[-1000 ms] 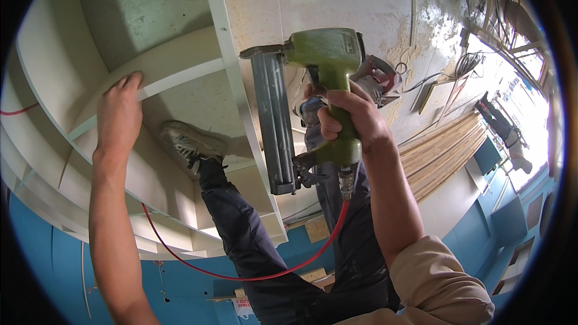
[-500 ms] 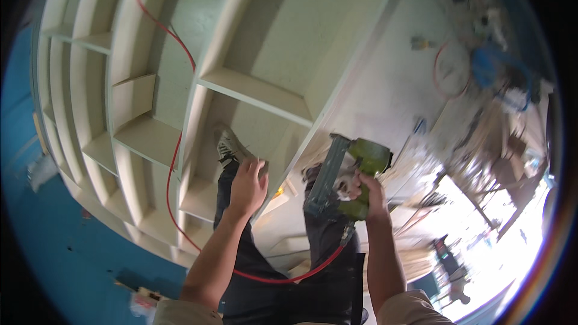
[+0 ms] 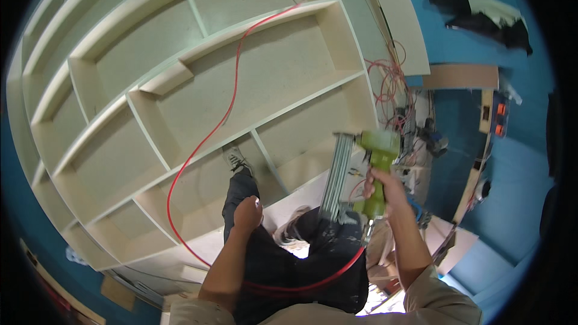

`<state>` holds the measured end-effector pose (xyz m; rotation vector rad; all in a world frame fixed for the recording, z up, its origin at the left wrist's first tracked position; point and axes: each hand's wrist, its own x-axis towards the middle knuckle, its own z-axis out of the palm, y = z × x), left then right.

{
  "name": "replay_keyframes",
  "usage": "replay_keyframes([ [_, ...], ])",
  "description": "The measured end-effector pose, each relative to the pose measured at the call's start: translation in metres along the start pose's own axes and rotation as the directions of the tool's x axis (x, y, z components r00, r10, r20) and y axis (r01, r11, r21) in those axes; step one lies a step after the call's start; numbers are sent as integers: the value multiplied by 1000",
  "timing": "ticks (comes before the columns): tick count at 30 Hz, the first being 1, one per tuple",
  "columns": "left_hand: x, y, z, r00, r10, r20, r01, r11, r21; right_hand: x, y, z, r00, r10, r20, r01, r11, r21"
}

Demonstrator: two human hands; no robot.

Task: The person measures and marks a white wood panel, cuts it with a circular saw, then installs it as a shelf in a large shelving unit using a nail gun.

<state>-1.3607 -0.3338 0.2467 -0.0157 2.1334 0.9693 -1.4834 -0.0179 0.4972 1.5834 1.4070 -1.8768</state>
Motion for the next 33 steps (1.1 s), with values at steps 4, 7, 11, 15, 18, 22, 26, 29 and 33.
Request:
replay_keyframes([
  [4, 11, -5, 9, 982, -186, 34, 188, 972, -138, 15, -91, 101, 983, -126, 135, 163, 933, -322],
  [7, 27, -4, 25, 947, -316, 53, 319, 910, -264, 20, -131, 156, 950, -139, 280, 281, 772, -570],
  [11, 65, 3, 66, 931, -360, -65, 293, 840, -457, 48, -141, 188, 945, -40, 324, 296, 523, -799],
  [15, 132, 12, 80, 884, -441, -152, 273, 753, -598, 141, -107, 214, 955, 151, 255, 203, 290, -935],
  [18, 182, 7, 113, 798, -513, -317, 251, 760, -599, 227, -63, 229, 867, 321, 380, 291, 293, -911],
  [22, 239, 20, 98, 687, -597, -415, 277, 742, -610, 312, -26, 233, 791, 480, 379, 328, 190, -925],
  [26, 271, 5, 97, 660, -628, -412, 273, 712, -647, 363, -4, 250, 711, 587, 387, 362, 166, -917],
  [29, 278, 4, 108, 630, -651, -424, 279, 699, -658, 380, 7, 255, 705, 584, 403, 370, 182, -911],
  [33, 278, 8, 107, 651, -670, -357, 304, 661, -686, 389, 9, 260, 686, 620, 380, 357, 168, -919],
])
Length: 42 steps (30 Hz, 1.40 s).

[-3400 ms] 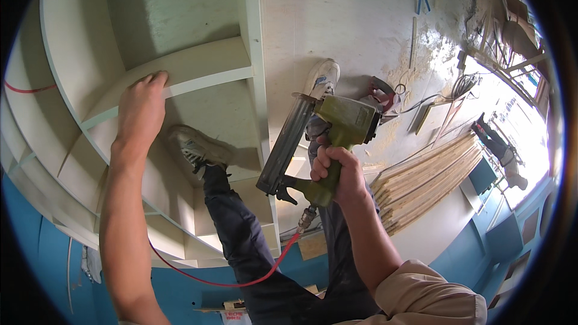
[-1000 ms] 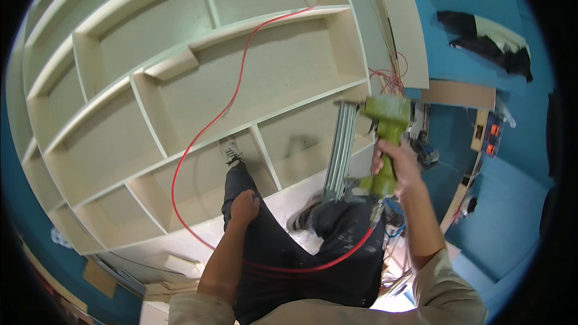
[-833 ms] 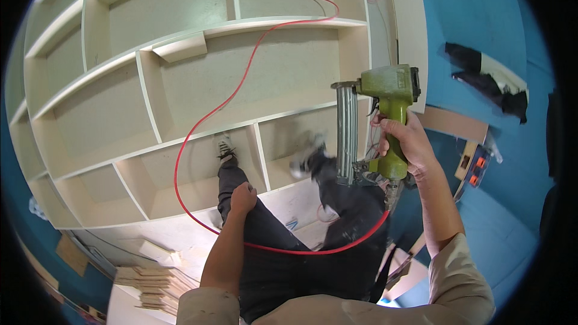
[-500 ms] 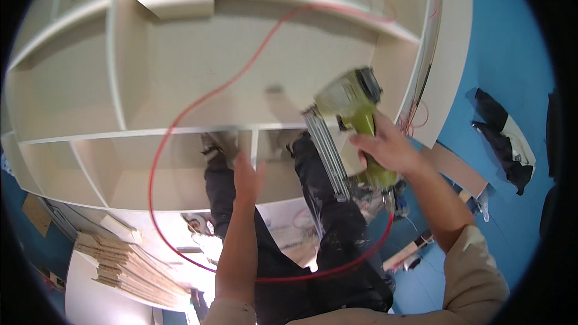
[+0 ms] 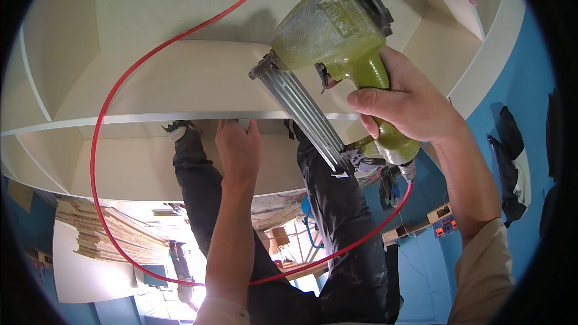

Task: The person measures and marks a white wood panel, cuts it with a circular saw, then installs it as a shelf in a large shelving unit using a nail gun.

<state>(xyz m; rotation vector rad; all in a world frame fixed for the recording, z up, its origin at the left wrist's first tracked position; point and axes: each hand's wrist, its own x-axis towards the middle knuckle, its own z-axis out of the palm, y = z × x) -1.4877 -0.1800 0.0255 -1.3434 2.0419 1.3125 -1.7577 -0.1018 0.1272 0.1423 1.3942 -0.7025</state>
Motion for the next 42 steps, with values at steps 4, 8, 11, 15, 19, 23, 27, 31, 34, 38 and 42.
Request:
replay_keyframes([
  [4, -1, -2, 1, 998, 57, 5, -57, 997, 46, 3, -6, -1, 999, 0, 42, 0, 1000, 3],
  [8, 0, -4, -1, 998, 64, 7, -64, 997, 34, 13, -7, -6, 991, 11, 137, -1, 997, -72],
  [11, 2, -5, -1, 997, 76, 19, -77, 996, 41, 19, -11, -5, 990, 41, 132, -24, 992, -127],
  [15, 5, -10, -7, 986, 73, 147, -90, 990, 112, 26, -8, -3, 991, -1, 135, 18, 992, -122],
  [19, 5, -11, -3, 991, 110, 76, -115, 991, 66, 27, -10, -1, 992, -19, 128, 28, 997, -74],
  [23, -1, -16, -4, 993, 85, 78, -89, 995, 42, 22, -11, -3, 992, 25, 124, -14, 996, -89],
  [27, 5, -11, -9, 988, 49, 147, -71, 987, 144, 26, -2, -6, 991, -10, 135, 22, 996, -84],
  [31, 5, -11, -6, 992, 103, 75, -111, 988, 108, 26, -6, -1, 990, -26, 138, 30, 999, -27],
  [34, 0, -12, -7, 991, 101, 92, -111, 988, 108, 24, -5, -6, 987, 2, 160, 11, 997, -83],
  [38, -1, -10, -5, 993, 98, 68, -105, 989, 104, 26, 0, -7, 991, -19, 130, 31, 995, -90],
  [42, 1, -9, -5, 994, 100, 52, -103, 992, 68, 28, -9, -6, 990, -16, 142, 31, 994, -106],
])
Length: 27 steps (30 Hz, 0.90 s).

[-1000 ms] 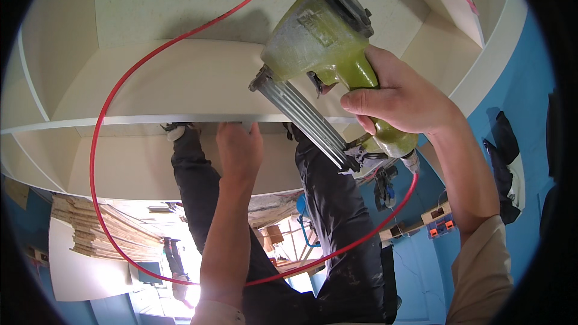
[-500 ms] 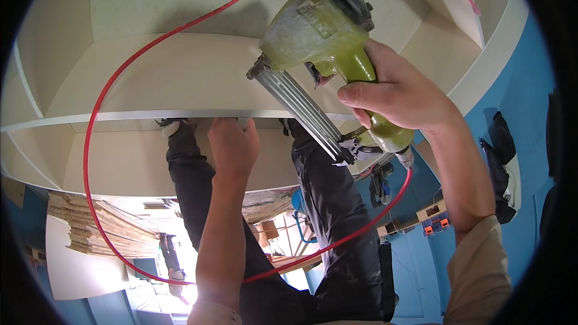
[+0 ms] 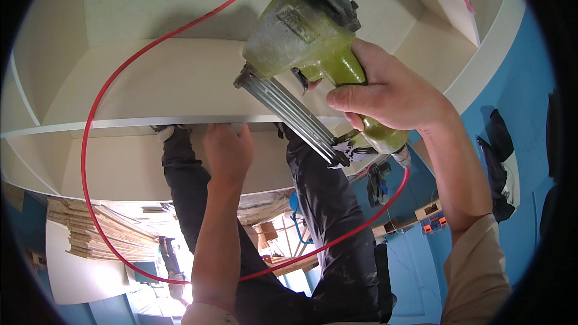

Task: The person measures and marks a white wood panel, cuts it with a circular saw, then installs it as a shelf in a large shelving unit using a nail gun.

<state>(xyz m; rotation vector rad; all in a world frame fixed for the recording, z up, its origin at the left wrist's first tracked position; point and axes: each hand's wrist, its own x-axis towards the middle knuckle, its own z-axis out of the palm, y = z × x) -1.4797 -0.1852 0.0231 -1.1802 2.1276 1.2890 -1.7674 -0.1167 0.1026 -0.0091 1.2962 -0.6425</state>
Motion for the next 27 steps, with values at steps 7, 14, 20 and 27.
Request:
replay_keyframes([
  [7, 3, -3, 3, 1000, -10, 17, 8, 997, 80, 3, 0, -3, 997, 37, 68, -39, 999, 25],
  [14, 3, 1, 1, 1000, -12, 22, 11, 997, 71, 9, -7, -16, 987, 107, 117, -103, 994, -42],
  [20, 4, -1, -1, 998, 11, 56, -12, 1000, 24, 15, 4, -18, 988, 74, 134, -65, 995, -70],
  [27, 5, -2, 3, 997, -57, 54, 53, 996, 69, 23, 9, -18, 987, 50, 154, -42, 998, -50],
])
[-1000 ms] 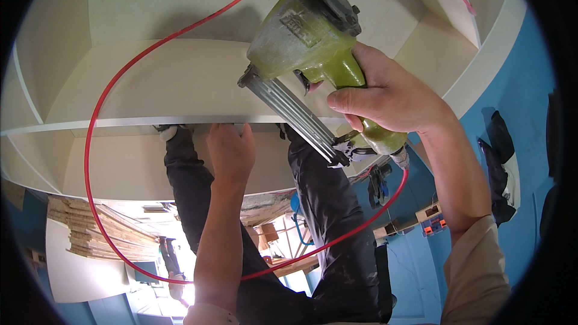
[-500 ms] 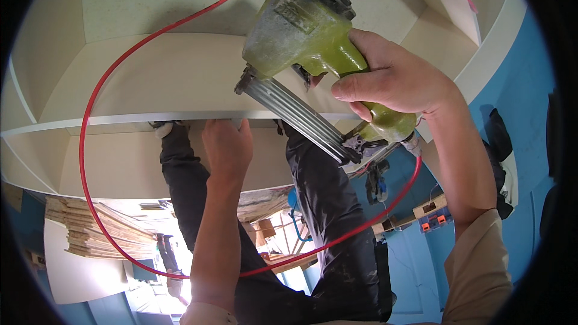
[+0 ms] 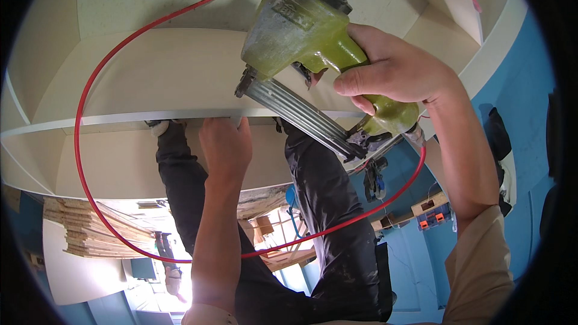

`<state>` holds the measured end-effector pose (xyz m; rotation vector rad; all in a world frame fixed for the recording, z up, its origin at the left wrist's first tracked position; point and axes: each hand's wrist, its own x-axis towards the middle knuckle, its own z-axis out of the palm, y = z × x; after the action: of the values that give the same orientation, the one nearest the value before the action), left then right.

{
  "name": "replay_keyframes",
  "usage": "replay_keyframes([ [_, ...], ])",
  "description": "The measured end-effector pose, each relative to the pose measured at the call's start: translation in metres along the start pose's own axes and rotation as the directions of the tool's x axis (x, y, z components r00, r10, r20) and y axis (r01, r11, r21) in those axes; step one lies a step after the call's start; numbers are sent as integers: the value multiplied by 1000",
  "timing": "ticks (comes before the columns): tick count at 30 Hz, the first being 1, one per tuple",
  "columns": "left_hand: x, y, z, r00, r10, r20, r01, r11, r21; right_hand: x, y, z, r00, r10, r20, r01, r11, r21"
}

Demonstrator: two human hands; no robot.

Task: The person measures and marks a white wood panel, cuts it with a circular saw, then installs it as a shelf in a large shelving unit using a nail gun.

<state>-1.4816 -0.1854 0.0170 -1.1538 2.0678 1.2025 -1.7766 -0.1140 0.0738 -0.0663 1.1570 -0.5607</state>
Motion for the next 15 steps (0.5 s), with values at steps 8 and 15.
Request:
replay_keyframes([
  [8, -46, -14, 0, 1000, -8, -30, 9, 999, 34, 12, 1, -15, 992, 101, 71, -106, 992, 66],
  [15, -45, -23, -1, 991, -115, 66, 106, 986, 125, 18, 1, -13, 993, 88, 74, -91, 995, 42],
])
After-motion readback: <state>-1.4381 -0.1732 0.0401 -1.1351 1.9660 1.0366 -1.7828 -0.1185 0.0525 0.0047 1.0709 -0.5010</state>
